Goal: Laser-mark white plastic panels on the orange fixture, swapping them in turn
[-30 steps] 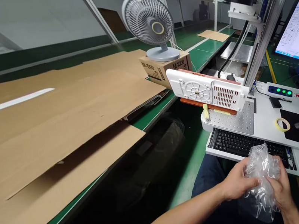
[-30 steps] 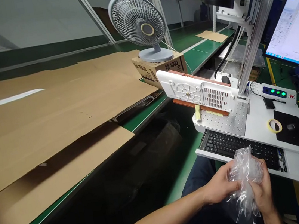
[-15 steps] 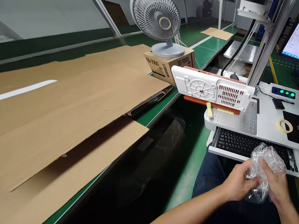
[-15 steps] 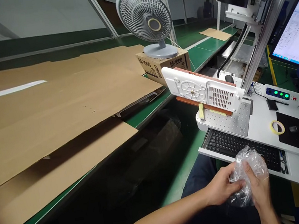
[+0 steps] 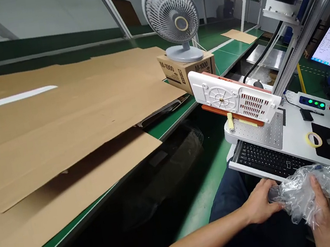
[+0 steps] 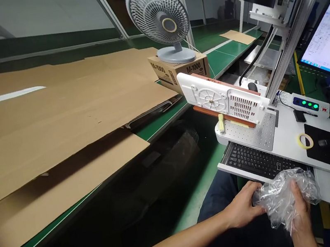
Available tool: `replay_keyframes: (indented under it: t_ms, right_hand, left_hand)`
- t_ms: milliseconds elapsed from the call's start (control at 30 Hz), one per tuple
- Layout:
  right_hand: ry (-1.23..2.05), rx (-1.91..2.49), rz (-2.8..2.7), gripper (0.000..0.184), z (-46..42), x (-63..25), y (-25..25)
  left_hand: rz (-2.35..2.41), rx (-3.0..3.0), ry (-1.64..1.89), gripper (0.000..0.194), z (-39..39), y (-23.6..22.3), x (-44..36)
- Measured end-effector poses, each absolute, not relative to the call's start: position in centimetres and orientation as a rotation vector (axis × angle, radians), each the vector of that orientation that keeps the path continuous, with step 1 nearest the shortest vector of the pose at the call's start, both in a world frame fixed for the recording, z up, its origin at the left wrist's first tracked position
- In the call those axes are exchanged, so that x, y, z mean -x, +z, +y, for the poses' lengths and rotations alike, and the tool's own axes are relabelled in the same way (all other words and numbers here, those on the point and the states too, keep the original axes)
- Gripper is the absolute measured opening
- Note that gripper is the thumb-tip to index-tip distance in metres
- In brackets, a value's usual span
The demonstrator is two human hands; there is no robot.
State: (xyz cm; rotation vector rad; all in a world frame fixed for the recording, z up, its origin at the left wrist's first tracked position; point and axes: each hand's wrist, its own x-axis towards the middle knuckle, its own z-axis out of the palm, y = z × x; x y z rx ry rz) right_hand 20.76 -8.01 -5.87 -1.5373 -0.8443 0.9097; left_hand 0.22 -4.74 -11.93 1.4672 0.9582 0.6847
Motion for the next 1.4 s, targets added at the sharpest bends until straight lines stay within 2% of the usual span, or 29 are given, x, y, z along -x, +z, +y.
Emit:
replay_keyframes:
  t_ms: [100, 200, 367, 567, 733, 900, 1033, 1100, 1300, 1400]
  right_hand:
    - [1.004, 1.589, -0.687, 0.069, -8.1, -20.5, -6.0]
    - [1.081, 1.607, -0.592, 0.071, -8.2, -19.9, -6.3]
    - [1.251, 1.495, -0.694, 0.086, -8.3, -18.0, -6.7]
    - [1.199, 1.499, -0.937, 0.065, -8.0, -16.7, -5.9]
    - [1.065, 1.540, -1.069, 0.058, -6.2, -18.1, -4.4]
    - [0.900, 1.594, -0.901, 0.071, -2.6, -20.4, -2.8]
    - [0.831, 1.582, -0.952, 0.084, 1.5, -22.8, -1.9]
    - [0.835, 1.604, -1.016, 0.086, 3.7, -23.4, -1.5]
    - [0.789, 1.740, -1.269, 0.083, 12.0, -21.5, -0.7]
    - [0.733, 1.749, -1.375, 0.092, 16.6, -19.6, -1.5]
  left_hand:
    - [0.931, -1.212, 0.652, 0.042, -4.9, -11.6, -0.9]
    - [0.834, -0.968, 0.774, 0.042, -4.5, -10.6, -1.1]
    - [0.734, -1.103, 0.870, 0.040, -3.8, -8.5, -0.4]
    - [0.645, -1.333, 0.826, 0.042, -3.5, -6.7, 0.4]
    - [0.551, -1.532, 0.776, 0.029, -1.9, -6.0, 1.8]
    - [0.669, -1.426, 0.902, 0.053, 1.5, -5.2, 6.4]
    - [0.989, -1.431, 1.147, 0.044, 5.6, -5.5, 11.8]
    - [1.106, -1.408, 1.282, 0.046, 8.0, -6.1, 14.6]
    - [1.476, -1.163, 1.532, 0.079, 17.3, -7.6, 23.8]
    - [1.644, -1.152, 1.550, 0.100, 22.5, -7.5, 27.8]
